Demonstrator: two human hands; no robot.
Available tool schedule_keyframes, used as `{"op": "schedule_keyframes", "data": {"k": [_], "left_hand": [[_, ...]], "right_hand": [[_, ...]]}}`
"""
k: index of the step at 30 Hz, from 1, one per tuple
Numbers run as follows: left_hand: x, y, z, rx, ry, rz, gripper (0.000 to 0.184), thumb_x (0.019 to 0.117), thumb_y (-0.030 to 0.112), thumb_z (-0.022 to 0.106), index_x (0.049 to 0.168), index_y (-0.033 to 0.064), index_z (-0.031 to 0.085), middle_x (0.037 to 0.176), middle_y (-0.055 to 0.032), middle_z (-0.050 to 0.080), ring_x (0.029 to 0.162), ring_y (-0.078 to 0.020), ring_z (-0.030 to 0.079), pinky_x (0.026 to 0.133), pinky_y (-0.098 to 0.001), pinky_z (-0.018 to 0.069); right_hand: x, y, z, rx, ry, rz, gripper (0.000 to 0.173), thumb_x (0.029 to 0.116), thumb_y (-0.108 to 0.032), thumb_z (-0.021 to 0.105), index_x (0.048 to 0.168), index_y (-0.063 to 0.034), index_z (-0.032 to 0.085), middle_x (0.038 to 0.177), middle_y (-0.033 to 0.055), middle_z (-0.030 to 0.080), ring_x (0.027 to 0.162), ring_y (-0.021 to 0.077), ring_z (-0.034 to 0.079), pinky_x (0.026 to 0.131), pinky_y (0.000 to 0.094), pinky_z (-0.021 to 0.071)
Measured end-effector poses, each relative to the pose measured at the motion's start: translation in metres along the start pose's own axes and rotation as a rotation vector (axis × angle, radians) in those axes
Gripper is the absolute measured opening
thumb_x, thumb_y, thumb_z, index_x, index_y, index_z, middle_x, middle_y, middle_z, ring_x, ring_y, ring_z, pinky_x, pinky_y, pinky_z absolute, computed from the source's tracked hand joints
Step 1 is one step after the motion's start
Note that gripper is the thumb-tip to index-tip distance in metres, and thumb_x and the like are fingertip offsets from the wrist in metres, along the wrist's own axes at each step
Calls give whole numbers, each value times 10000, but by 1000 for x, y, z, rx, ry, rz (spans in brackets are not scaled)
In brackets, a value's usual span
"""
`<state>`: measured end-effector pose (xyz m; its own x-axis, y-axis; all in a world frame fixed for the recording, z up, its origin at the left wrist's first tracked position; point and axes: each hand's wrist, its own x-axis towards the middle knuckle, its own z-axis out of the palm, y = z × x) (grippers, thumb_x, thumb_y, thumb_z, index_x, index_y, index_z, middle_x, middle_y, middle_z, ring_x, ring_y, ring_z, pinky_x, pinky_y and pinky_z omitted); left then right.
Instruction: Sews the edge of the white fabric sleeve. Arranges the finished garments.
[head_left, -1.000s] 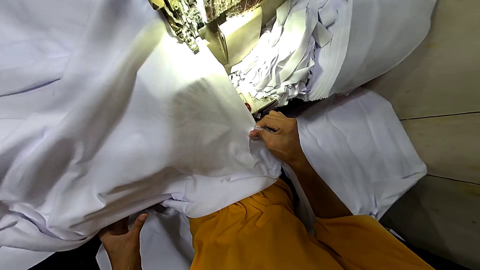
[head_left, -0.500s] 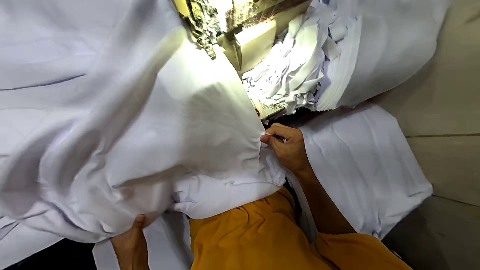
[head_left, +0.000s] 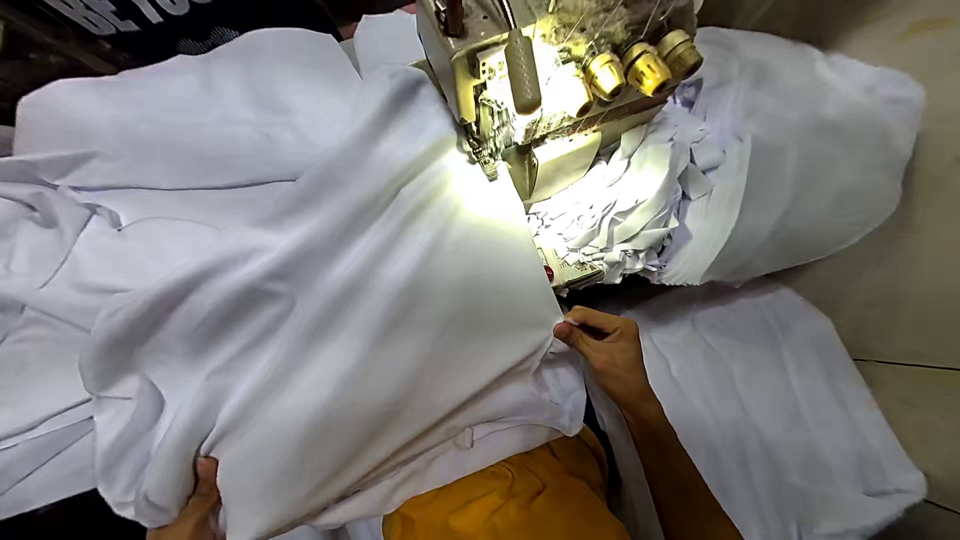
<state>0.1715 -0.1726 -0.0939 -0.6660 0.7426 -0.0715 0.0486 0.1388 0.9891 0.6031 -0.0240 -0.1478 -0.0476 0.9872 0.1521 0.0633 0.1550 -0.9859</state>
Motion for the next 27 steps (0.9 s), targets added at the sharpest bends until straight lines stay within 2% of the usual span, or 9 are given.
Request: {"op": "schedule_keyframes", "data": {"k": [6,12,14,16,18,20,22,25,27], "left_hand": [[5,11,15,-19,13,15,224,1027,96,533,1248,129,530,1051,162,719,989,46,682,912,-178,566],[39,23,7,19,-13,85,211,1054,137,502,1262,104,525,1066,131,702,1004,27,675,930,-198,561],[59,21,-8,34,-21,104,268,1055,176,532,1310,93,538,1124,86,691,1050,-15,665,970,-247,547],[79,21,-22,54,-43,151,359,1051,210,572,1377,66,528,1226,1,670,1138,-99,645,1037,-339,520],[98,22,-29,67,-57,188,411,1037,251,611,1398,77,521,1264,-33,664,1166,-145,648,1053,-385,522],[112,24,-28,56,-36,192,390,1030,237,621,1376,77,539,1246,-33,673,1154,-147,656,1035,-381,536],[123,26,-25,63,-29,186,346,1037,234,599,1348,85,566,1220,-9,679,1133,-121,658,1020,-357,539],[139,27,-24,84,-49,183,355,1054,301,570,1352,109,577,1232,1,674,1146,-112,649,1033,-352,528],[144,37,-10,96,-18,193,371,1056,315,567,1359,102,573,1240,4,672,1149,-104,649,1041,-339,523]], "right_hand": [[24,-10,6,-50,9,-15,127,943,-161,729,895,-46,749,821,-53,715,735,-32,643,685,150,552],[61,-25,13,-166,4,-9,145,945,-197,730,894,-62,739,732,-61,667,634,-46,574,599,138,494],[74,-27,14,-182,-16,-8,138,953,-193,721,899,-67,740,713,-49,660,606,-19,565,565,164,482],[86,-29,13,-181,-44,-16,151,967,-220,711,914,-84,753,701,-38,664,575,14,564,525,194,476],[96,-32,14,-173,-60,-28,184,983,-259,698,915,-96,748,677,-26,644,539,44,543,485,215,450],[103,-39,15,-160,-63,-26,206,994,-269,687,892,-94,728,642,-6,608,496,67,510,441,221,415],[107,-43,15,-145,-68,-14,203,999,-271,683,920,-92,739,653,10,631,484,80,529,425,222,432],[111,-45,16,-132,-68,-13,209,1003,-278,678,923,-93,733,642,22,625,463,91,517,407,227,426],[114,-48,16,-136,-67,-35,220,1004,-273,675,891,-90,719,604,21,594,430,90,481,381,224,390]]}}
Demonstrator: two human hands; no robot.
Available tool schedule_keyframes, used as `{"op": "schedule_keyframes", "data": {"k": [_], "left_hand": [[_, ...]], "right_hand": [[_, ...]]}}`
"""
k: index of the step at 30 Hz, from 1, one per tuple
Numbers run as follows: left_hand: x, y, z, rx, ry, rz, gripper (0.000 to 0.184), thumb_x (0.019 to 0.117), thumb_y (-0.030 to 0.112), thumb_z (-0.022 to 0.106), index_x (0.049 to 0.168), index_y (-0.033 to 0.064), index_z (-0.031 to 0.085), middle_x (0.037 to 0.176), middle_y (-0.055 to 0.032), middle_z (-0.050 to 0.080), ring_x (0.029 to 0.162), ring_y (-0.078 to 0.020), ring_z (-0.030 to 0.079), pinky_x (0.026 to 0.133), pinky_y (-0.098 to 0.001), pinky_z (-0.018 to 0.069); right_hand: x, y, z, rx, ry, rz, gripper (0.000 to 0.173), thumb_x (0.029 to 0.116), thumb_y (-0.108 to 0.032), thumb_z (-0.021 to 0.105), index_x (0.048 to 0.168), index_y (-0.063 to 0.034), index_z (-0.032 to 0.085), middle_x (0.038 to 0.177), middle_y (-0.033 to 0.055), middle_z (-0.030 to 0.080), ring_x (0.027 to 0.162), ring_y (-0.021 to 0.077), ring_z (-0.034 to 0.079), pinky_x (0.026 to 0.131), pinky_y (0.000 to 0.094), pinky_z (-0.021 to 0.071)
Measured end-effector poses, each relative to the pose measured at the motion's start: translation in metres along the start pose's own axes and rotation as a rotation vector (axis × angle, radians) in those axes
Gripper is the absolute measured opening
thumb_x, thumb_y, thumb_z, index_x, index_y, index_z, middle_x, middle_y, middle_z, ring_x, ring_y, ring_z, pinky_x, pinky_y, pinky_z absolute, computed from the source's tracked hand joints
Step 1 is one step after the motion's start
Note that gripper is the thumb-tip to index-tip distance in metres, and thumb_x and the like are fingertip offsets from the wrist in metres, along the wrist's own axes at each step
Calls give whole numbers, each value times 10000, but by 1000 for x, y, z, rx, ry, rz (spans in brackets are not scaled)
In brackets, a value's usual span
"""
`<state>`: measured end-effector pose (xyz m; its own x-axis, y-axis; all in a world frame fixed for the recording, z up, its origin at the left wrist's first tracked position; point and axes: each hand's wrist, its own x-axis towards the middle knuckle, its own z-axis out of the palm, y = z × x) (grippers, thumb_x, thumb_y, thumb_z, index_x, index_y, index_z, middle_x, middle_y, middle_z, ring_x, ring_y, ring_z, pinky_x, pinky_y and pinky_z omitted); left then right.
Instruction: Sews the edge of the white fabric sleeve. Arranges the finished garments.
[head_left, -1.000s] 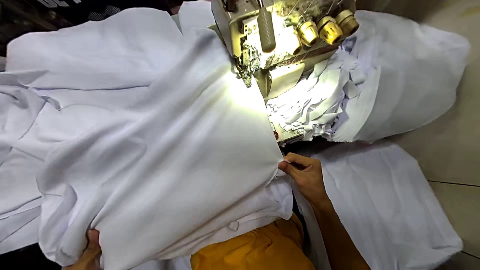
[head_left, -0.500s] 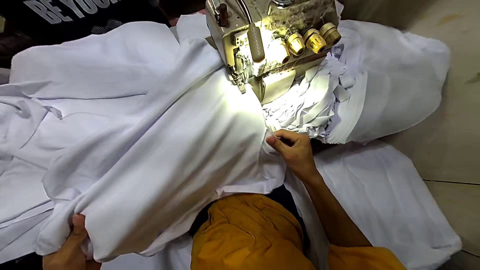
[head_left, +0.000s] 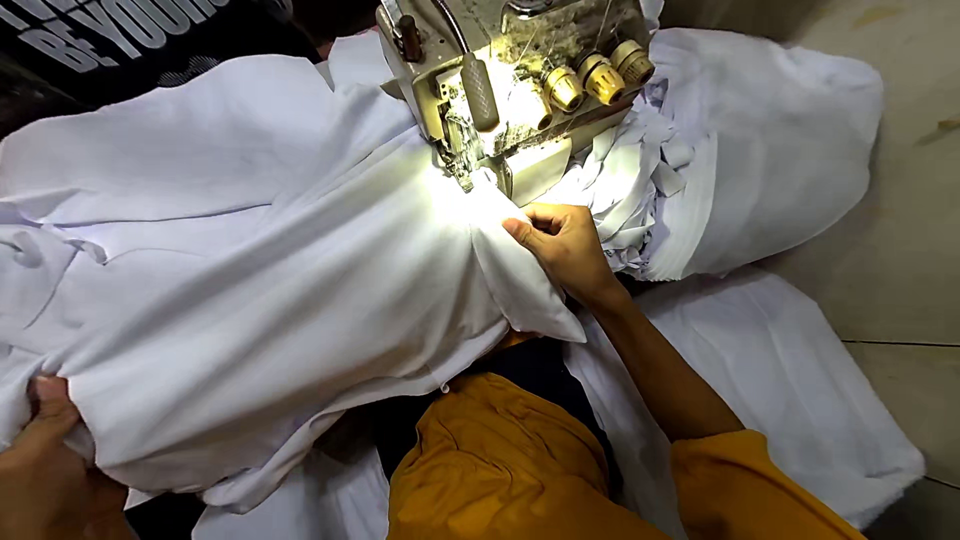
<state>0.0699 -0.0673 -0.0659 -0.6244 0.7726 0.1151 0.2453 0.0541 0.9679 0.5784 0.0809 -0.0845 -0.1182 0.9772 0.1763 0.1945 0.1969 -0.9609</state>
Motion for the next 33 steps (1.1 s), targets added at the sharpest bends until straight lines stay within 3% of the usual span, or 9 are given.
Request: {"op": "schedule_keyframes", "data": {"k": [5,11,17,19,21,24,26,29,33], "left_hand": [[29,17,8,32,-70,44,333,1071,342,525,1346,160,573,1214,91,654,1112,-6,628,1003,-258,518],[49,102,84,232,125,60,170,1063,85,464,1145,-12,576,947,53,584,842,82,556,824,-120,476],[207,41,55,766,34,29,550,1000,504,594,1344,75,583,1259,-130,615,1139,-178,575,1020,-453,444],[240,12,26,898,-76,314,643,1003,520,567,1393,11,526,1290,-261,623,1206,-355,624,1016,-571,502],[167,57,47,892,-96,365,577,1079,339,471,1401,-138,432,1335,-409,530,1263,-529,536,1052,-679,406],[-19,106,98,643,-255,470,378,1086,278,495,1199,-69,597,1100,-211,656,1011,-243,647,896,-409,530],[-109,76,131,285,-760,233,392,1058,452,506,1094,117,706,958,45,721,873,-2,675,787,-207,573],[-176,-7,194,-70,-1261,-284,597,962,532,623,1324,57,617,1183,-35,714,1045,-127,696,897,-339,586],[-206,-47,251,-570,-1124,-397,907,880,650,670,1462,-16,468,1417,-146,608,1237,-266,640,976,-405,572]], "right_hand": [[7,-10,0,-24,-10,-8,258,1010,-279,660,831,-94,673,547,21,521,387,95,415,350,221,328],[11,-7,2,23,-17,37,255,992,-302,681,828,-106,669,537,13,501,387,88,396,359,218,306],[16,-5,-22,296,-333,294,249,996,-331,650,967,-95,723,714,38,681,573,78,633,518,233,543],[15,-1,-32,379,-403,331,249,989,-336,643,989,-101,725,755,30,698,622,67,654,575,226,566],[12,-1,-41,382,-423,339,236,984,-320,634,994,-101,719,785,24,704,667,66,667,620,228,577],[4,0,-52,283,-393,306,161,964,-250,633,888,-119,688,716,-14,661,646,40,636,616,206,547],[0,2,-60,219,-387,268,164,948,-247,676,817,-152,653,672,-59,609,617,5,580,594,170,489],[-8,-3,-66,93,-322,256,107,930,-215,695,841,-157,684,695,-79,641,618,-10,580,591,152,481],[-16,-8,-64,-55,-247,228,87,934,-222,706,908,-139,711,727,-84,660,639,-9,594,611,159,499]]}}
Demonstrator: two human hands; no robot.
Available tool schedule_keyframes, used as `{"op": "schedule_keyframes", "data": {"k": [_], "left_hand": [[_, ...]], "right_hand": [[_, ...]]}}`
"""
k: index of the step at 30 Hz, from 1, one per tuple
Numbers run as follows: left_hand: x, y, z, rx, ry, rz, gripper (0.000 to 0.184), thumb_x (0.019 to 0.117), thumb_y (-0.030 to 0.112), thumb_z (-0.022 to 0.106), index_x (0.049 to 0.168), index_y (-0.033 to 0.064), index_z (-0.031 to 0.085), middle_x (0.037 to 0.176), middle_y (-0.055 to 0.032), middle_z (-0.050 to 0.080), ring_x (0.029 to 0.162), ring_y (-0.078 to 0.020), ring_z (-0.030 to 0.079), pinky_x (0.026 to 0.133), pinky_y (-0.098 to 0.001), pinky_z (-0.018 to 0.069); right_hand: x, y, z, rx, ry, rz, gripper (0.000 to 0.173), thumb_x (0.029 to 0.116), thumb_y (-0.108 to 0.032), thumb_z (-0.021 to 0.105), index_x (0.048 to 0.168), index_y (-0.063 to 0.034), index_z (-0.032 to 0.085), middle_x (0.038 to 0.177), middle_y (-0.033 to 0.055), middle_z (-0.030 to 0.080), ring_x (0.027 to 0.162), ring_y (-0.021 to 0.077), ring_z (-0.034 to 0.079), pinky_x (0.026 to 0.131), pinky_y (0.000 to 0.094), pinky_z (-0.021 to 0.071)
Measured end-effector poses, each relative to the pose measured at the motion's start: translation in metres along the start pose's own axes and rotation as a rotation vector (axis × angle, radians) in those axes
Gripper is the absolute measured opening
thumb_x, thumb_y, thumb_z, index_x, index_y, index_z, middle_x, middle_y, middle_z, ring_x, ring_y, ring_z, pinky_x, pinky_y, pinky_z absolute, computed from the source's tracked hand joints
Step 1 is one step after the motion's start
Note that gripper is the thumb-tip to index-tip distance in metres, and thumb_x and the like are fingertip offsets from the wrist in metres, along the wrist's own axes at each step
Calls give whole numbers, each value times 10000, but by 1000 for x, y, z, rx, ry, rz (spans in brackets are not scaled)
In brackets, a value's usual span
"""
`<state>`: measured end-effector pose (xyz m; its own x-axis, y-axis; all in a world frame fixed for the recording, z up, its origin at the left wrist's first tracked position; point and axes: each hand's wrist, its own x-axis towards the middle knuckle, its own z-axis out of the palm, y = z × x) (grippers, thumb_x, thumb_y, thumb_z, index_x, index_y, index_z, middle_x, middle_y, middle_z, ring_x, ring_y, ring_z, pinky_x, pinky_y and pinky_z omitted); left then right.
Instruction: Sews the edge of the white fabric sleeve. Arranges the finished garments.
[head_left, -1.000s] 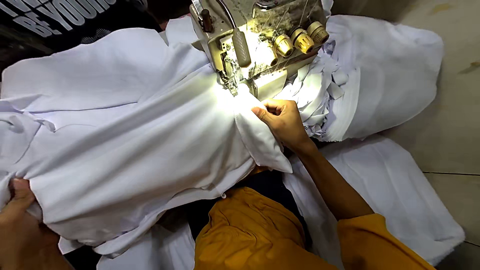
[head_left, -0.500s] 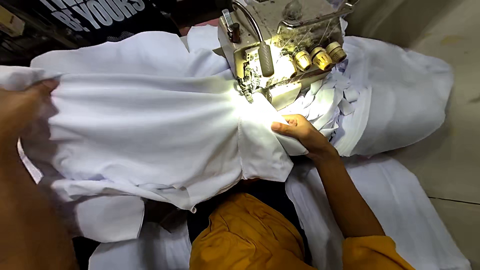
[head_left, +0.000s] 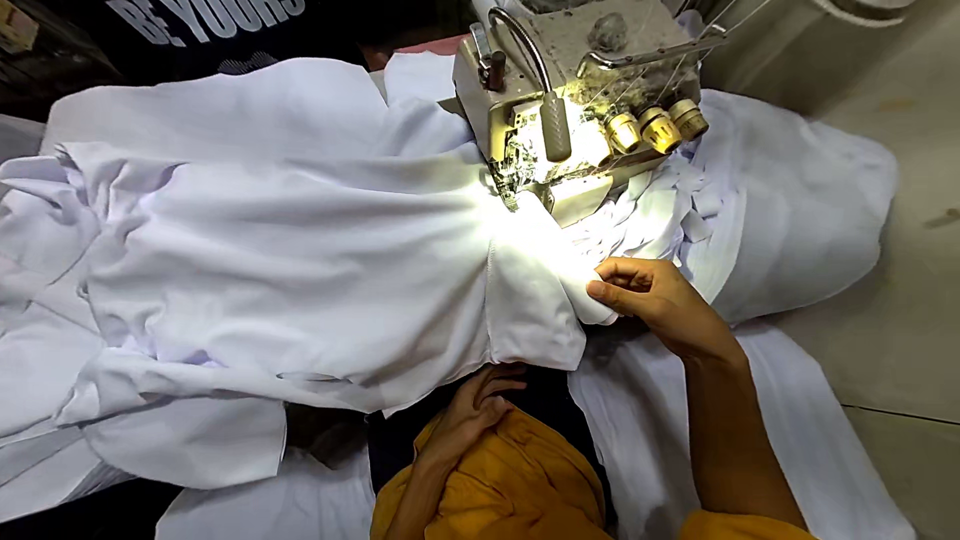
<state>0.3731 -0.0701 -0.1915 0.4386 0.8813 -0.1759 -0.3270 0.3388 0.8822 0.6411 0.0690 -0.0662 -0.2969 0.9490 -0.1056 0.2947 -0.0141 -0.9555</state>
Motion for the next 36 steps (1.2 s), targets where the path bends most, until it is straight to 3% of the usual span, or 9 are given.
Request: {"op": "schedule_keyframes", "data": {"k": [3,5,7,10,16,28,31,33,36], "left_hand": [[8,20,22,-187,261,99,630,1008,521,566,1323,-25,548,1212,-162,721,1059,-268,731,864,-394,619],[5,44,33,-160,622,180,290,1083,230,477,1151,-15,618,946,-86,768,802,-175,755,727,-333,641],[-9,69,24,15,834,404,185,1061,90,475,1033,60,655,844,22,756,733,-79,729,695,-279,633],[-44,131,-24,392,925,641,206,1040,138,556,929,229,703,782,158,731,648,10,682,589,-195,593],[-7,215,-102,676,954,437,246,1054,218,537,816,211,599,626,161,599,504,25,570,502,-181,527],[9,213,-111,1051,939,309,331,1070,398,522,1051,89,639,797,46,619,638,1,610,632,-228,553],[5,204,-91,1277,1081,348,447,1051,417,541,1328,67,519,1056,-107,663,816,-179,679,719,-400,585],[2,197,-62,1464,1103,468,554,1038,372,567,1450,32,421,1322,-173,566,1134,-259,610,910,-408,529],[3,168,-13,1564,875,710,436,1006,223,624,1337,-41,516,1337,-251,547,1255,-357,529,1014,-456,451]], "right_hand": [[-5,-2,2,-1,16,-11,88,939,-216,704,922,-130,718,730,-88,660,634,-16,591,597,151,495],[-7,-5,6,49,9,-7,77,938,-212,702,913,-139,711,711,-100,651,610,-25,583,570,136,483],[-10,-8,12,121,3,4,79,937,-211,705,896,-143,705,686,-103,640,582,-27,568,540,134,463],[-17,-8,31,237,-9,11,85,952,-204,692,898,-138,691,687,-102,653,597,-19,604,558,157,508],[-25,-3,89,348,153,-11,122,956,-158,710,951,-36,712,745,-15,705,633,32,655,578,197,554],[-34,14,111,189,382,33,150,904,-216,796,899,-75,744,701,-12,693,573,37,604,550,202,511],[-34,15,107,195,368,27,137,895,-190,807,917,-69,747,723,6,707,586,63,629,550,222,537],[-34,15,106,213,365,23,124,887,-166,812,913,-65,746,718,7,707,569,54,613,531,211,516],[-34,14,106,241,352,6,108,882,-127,812,905,-50,740,697,11,700,533,46,594,497,193,503]]}}
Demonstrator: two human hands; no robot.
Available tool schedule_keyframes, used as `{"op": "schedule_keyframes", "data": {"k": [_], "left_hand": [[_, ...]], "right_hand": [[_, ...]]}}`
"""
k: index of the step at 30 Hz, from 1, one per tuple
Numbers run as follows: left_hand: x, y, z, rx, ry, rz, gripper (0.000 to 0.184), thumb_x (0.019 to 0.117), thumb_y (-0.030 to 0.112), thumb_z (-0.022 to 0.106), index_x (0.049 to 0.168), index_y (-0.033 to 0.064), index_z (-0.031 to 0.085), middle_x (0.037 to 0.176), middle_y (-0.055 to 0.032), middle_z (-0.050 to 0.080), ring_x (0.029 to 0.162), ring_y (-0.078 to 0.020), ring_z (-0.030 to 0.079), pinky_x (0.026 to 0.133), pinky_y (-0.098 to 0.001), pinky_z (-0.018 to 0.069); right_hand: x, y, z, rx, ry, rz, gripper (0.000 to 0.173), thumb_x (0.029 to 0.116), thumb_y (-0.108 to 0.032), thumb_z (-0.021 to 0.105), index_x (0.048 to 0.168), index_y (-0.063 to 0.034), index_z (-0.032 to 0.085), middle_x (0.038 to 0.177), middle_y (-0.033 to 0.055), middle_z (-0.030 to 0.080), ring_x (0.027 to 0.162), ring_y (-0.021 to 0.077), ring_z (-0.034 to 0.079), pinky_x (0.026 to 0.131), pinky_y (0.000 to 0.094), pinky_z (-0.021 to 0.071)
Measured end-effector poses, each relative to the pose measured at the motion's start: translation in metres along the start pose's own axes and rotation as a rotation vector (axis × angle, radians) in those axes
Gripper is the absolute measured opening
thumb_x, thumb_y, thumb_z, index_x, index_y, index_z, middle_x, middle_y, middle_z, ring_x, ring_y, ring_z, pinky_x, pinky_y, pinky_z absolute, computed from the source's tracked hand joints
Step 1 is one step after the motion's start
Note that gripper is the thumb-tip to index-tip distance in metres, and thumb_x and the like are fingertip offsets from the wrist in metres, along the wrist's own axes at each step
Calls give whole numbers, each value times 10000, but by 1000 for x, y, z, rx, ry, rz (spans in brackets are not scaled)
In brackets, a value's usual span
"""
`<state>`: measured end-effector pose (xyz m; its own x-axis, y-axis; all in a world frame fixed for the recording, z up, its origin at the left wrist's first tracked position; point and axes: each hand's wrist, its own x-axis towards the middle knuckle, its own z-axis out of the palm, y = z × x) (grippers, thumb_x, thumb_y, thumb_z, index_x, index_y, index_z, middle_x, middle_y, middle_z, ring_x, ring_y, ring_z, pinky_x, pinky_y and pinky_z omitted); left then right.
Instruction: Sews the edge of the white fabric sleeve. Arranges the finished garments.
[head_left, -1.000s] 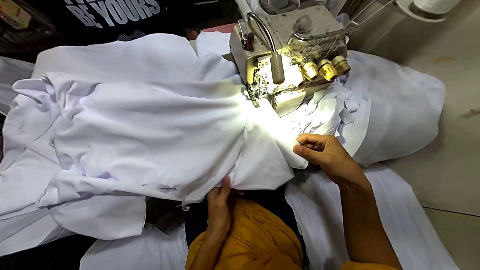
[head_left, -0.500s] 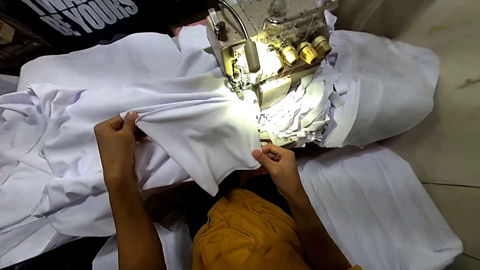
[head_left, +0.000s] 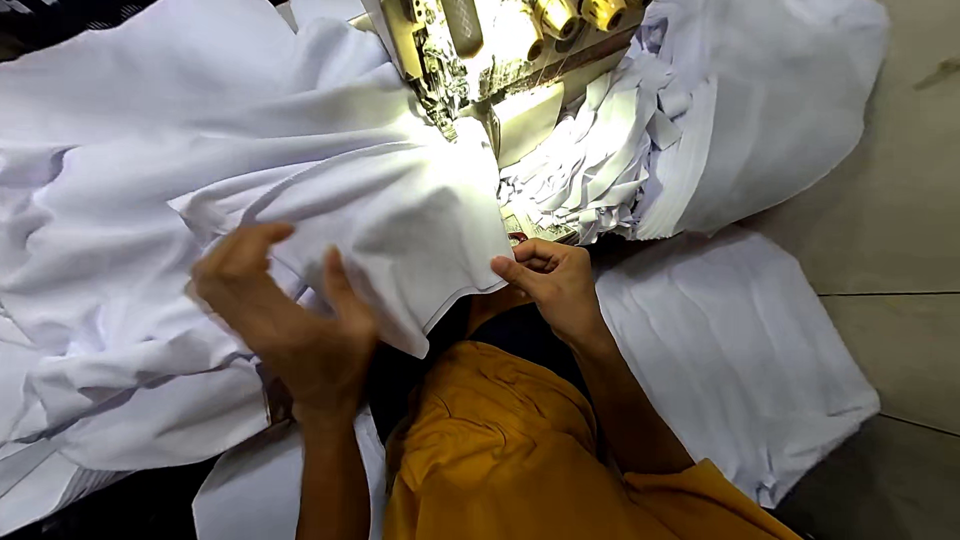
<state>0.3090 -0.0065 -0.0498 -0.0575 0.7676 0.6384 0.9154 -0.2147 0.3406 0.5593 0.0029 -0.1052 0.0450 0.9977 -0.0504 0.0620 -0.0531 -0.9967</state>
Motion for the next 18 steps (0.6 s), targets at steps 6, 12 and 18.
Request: {"op": "schedule_keyframes", "data": {"k": [6,12,18], "left_hand": [[-42,56,51,-205,-270,265,300,984,234,662,1224,53,664,1210,-133,665,1134,-270,628,961,-389,503],[-25,63,59,-264,-290,344,228,1008,154,641,1192,31,696,1134,-134,689,1090,-251,655,936,-350,536],[-17,66,55,-232,-297,394,193,999,90,634,1155,13,716,1052,-128,714,1010,-244,675,877,-312,548]], "right_hand": [[1,-6,-7,-17,-78,-46,89,914,-111,769,956,-38,741,717,20,700,552,61,613,511,195,525],[8,-4,-24,40,-176,-113,172,1040,-155,585,1034,-33,706,734,19,647,600,73,595,563,200,525],[9,-3,-22,178,-174,-54,112,993,-108,650,1037,-26,712,722,23,661,596,66,600,573,195,530]]}}
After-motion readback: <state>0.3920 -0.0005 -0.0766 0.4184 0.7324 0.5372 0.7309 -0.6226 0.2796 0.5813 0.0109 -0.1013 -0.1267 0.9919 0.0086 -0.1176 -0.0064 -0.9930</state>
